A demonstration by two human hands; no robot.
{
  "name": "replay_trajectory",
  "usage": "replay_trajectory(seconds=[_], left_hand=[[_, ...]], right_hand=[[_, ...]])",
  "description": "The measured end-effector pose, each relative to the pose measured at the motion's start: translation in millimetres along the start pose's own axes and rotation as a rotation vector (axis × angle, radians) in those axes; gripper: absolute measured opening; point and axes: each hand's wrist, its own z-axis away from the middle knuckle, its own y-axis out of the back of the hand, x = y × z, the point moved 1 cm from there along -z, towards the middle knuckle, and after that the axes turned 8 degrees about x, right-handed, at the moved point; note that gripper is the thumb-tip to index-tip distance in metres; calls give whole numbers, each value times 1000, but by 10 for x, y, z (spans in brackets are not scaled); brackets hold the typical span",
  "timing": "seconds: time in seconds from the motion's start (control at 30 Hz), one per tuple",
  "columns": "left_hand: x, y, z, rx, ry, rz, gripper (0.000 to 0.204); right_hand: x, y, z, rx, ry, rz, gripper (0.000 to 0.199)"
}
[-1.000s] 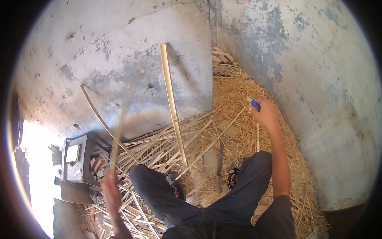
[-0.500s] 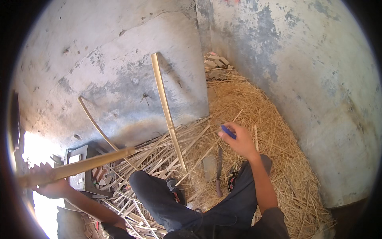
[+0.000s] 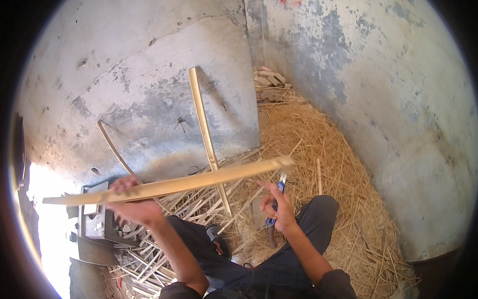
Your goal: The person sits on the floor and uses a machete to split a long bamboo pole into thinner strips. They then use a smaller knife to further refine and smooth the edges of the bamboo strips.
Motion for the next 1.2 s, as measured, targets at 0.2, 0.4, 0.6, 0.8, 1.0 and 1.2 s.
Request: replay_trajectory(seconds=[0.2, 0.4, 0.6, 0.8, 1.0, 1.2], left_hand=[[-561, 200, 705, -89, 358, 34, 58], [-715, 619, 909, -500, 605, -360, 77], [-18, 1137, 677, -1343, 692, -991, 41], [880, 939, 210, -1236, -1, -1125, 44], [919, 703, -34, -1325, -543, -1608, 93], [833, 1183, -114, -1521, 72, -1428, 87]], right_hand=[[-57, 18, -37, 281, 194, -212, 58], [-481, 458, -274, 552, 331, -374, 34], [-1139, 1001, -429, 568, 470, -235, 29], [-1378, 1224, -329, 463, 479, -103, 32], [-1418, 856, -286, 444, 432, 23, 36], [-1584, 620, -321, 309, 436, 146, 38]])
